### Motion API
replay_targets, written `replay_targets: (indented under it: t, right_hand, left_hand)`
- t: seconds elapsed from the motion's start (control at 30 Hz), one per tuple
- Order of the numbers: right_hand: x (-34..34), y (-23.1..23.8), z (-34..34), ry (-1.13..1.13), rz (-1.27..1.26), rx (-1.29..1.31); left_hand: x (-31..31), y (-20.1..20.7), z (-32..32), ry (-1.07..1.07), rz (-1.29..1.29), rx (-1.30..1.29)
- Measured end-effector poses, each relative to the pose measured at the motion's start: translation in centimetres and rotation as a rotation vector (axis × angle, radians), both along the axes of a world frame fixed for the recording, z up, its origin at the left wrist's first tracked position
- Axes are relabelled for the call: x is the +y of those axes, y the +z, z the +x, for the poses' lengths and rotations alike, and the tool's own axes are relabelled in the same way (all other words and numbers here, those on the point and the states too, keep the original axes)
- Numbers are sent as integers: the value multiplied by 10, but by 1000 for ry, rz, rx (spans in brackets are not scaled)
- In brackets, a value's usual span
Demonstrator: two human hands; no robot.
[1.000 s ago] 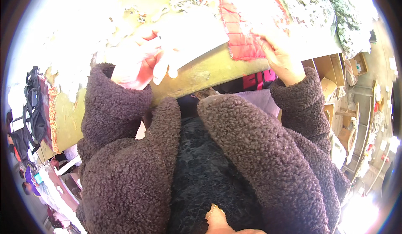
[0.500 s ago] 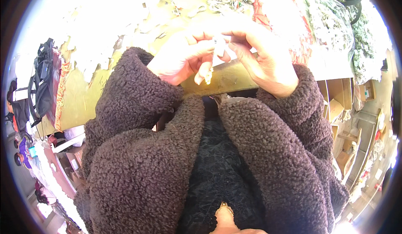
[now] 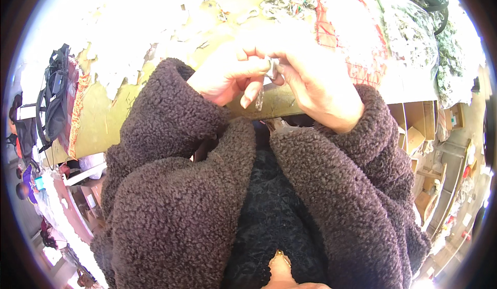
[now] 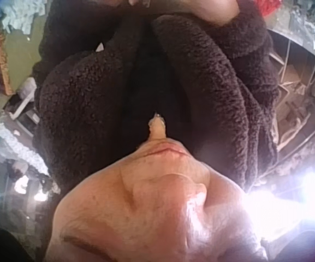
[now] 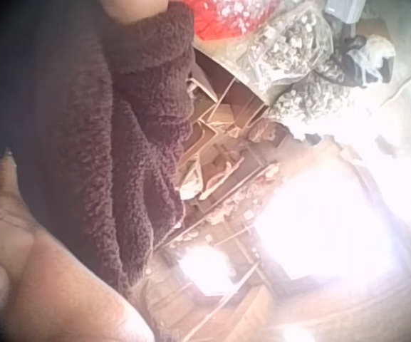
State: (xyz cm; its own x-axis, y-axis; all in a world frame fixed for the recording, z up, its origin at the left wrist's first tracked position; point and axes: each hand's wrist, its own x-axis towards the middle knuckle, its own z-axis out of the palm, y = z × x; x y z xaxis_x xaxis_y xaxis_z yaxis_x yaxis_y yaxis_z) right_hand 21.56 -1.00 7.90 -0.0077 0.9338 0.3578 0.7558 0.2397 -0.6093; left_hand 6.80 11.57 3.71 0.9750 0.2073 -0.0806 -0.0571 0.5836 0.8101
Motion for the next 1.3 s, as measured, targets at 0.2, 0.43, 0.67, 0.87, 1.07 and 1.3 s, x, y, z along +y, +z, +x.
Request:
replay_targets:
  t: [0.2, 0.43, 0.67, 0.87, 1.07, 1.3]
  right_hand:
    - [-5, 1, 5, -32, 33, -10]
    - [-9, -6, -2, -33, 186, -290]
    - [-10, 2, -7, -75, 33, -92]
    - [-25, 14, 48, -334, 178, -260]
    - [-56, 46, 168, -966, 189, -641]
    - [-33, 18, 115, -671, 193, -274]
  left_hand:
    - [-1, 2, 0, 47, 17, 27]
    - [-3, 4, -1, 16, 67, 87]
    - [-6, 10, 1, 96, 80, 74]
    - [20, 8, -2, 478, 626, 262]
    - [76, -24, 18, 831, 1650, 350]
    - [94, -48, 24, 704, 2034, 414]
